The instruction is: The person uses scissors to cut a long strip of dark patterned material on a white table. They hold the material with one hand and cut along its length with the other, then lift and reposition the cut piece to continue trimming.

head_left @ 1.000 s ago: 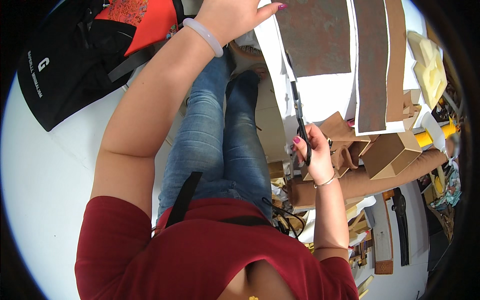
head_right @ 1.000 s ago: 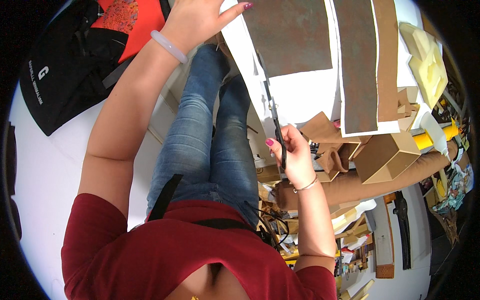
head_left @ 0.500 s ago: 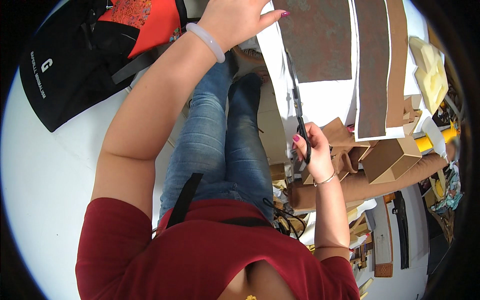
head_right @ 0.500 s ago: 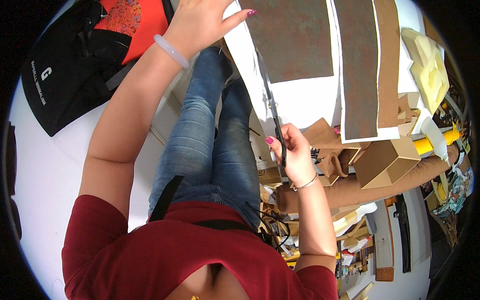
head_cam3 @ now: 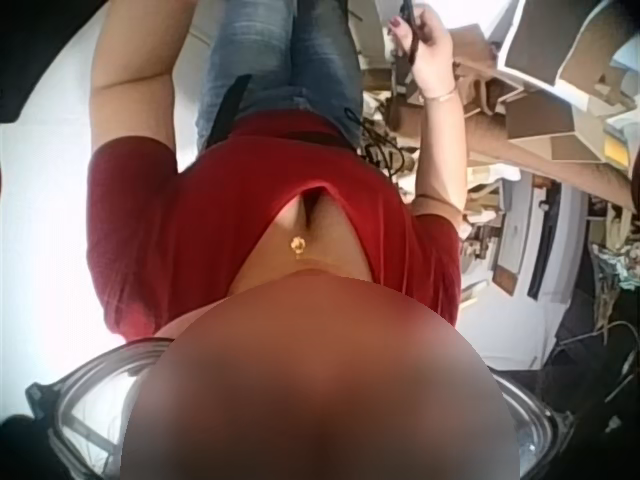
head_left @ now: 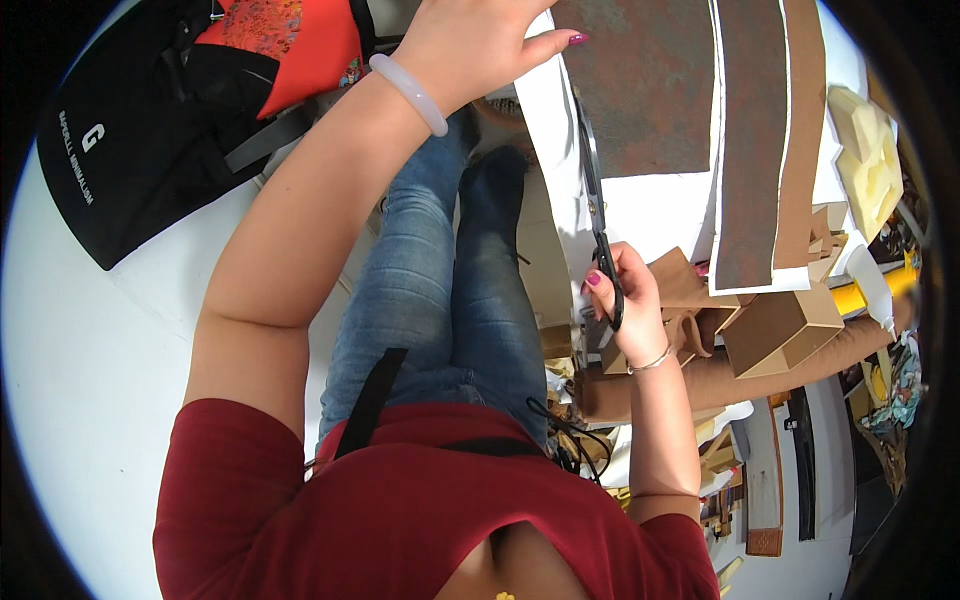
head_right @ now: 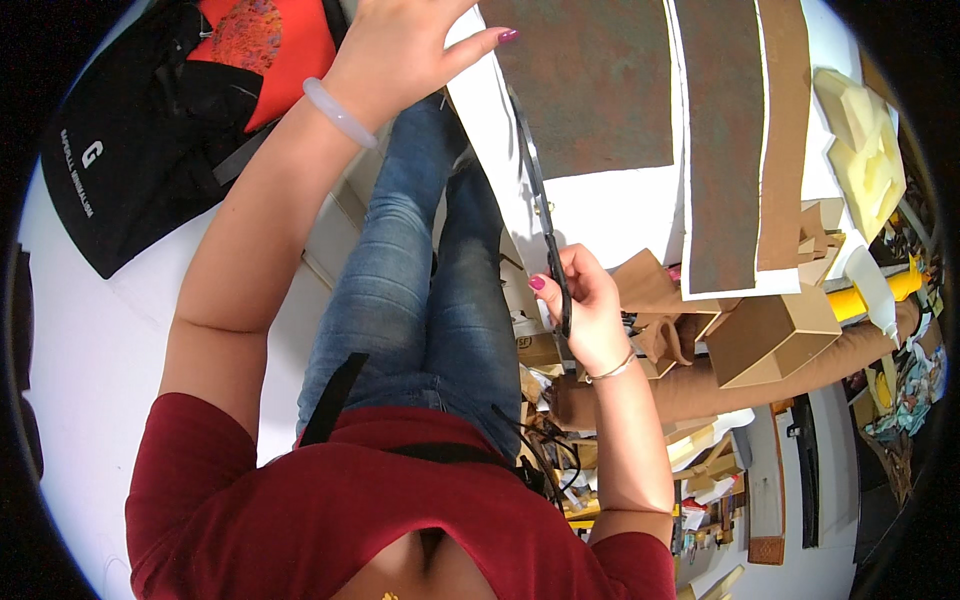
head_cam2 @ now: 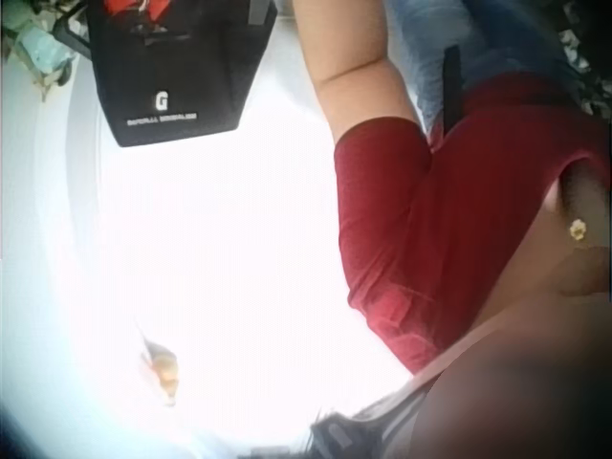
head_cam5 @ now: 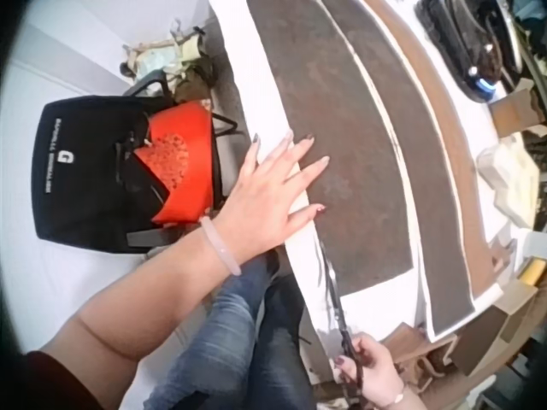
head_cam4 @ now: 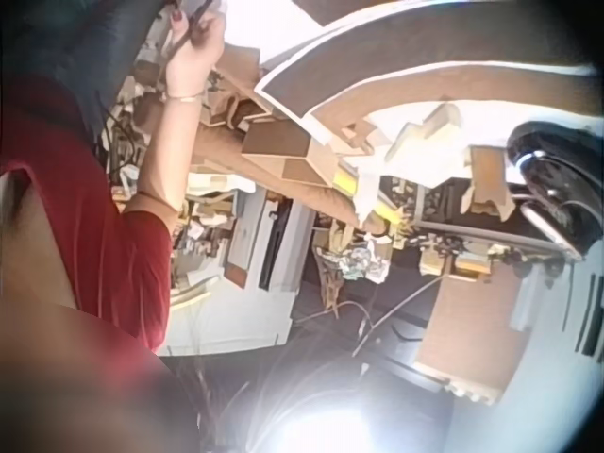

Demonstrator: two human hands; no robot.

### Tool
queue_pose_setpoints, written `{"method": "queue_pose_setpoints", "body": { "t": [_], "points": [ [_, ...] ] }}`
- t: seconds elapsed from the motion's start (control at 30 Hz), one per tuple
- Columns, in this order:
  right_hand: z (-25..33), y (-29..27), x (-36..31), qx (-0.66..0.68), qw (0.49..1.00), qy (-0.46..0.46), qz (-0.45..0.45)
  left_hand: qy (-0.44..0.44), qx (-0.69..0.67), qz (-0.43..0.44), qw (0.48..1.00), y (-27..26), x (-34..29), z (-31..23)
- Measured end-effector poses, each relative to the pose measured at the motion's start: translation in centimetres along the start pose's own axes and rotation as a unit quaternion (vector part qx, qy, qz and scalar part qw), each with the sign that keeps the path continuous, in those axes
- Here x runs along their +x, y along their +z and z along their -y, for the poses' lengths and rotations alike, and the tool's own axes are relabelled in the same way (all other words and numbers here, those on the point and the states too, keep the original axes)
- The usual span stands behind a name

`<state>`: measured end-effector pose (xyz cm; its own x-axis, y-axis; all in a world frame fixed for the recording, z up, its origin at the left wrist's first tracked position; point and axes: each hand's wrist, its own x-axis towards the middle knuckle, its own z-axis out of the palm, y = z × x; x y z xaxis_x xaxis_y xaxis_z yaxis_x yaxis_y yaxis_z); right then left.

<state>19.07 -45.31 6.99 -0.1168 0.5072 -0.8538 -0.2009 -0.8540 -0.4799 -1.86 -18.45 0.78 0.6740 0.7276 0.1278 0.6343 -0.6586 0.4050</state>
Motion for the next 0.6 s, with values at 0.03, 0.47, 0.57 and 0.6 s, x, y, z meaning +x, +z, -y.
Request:
{"method": "queue_pose_setpoints", "body": {
  "t": [0.03,0.47,0.57,0.6],
  "points": [
    [-0.2,-0.1,0.0,-0.005,1.000,-0.003,0.006,-0.001,-0.001,0.003,1.000,0.0,0.1,0.0],
    [0.2,0.3,0.4,0.004,1.000,-0.005,0.002,-0.002,0.003,0.041,0.999,-0.7,0.6,0.1],
    [0.5,0.6,1.1,0.003,0.999,-0.035,0.000,0.002,0.006,0.040,0.999,-0.5,0.7,0.0],
    [0.6,0.6,1.2,0.002,0.999,-0.034,-0.001,0.003,0.009,0.039,0.999,-0.5,0.7,0.0]
  ]
}}
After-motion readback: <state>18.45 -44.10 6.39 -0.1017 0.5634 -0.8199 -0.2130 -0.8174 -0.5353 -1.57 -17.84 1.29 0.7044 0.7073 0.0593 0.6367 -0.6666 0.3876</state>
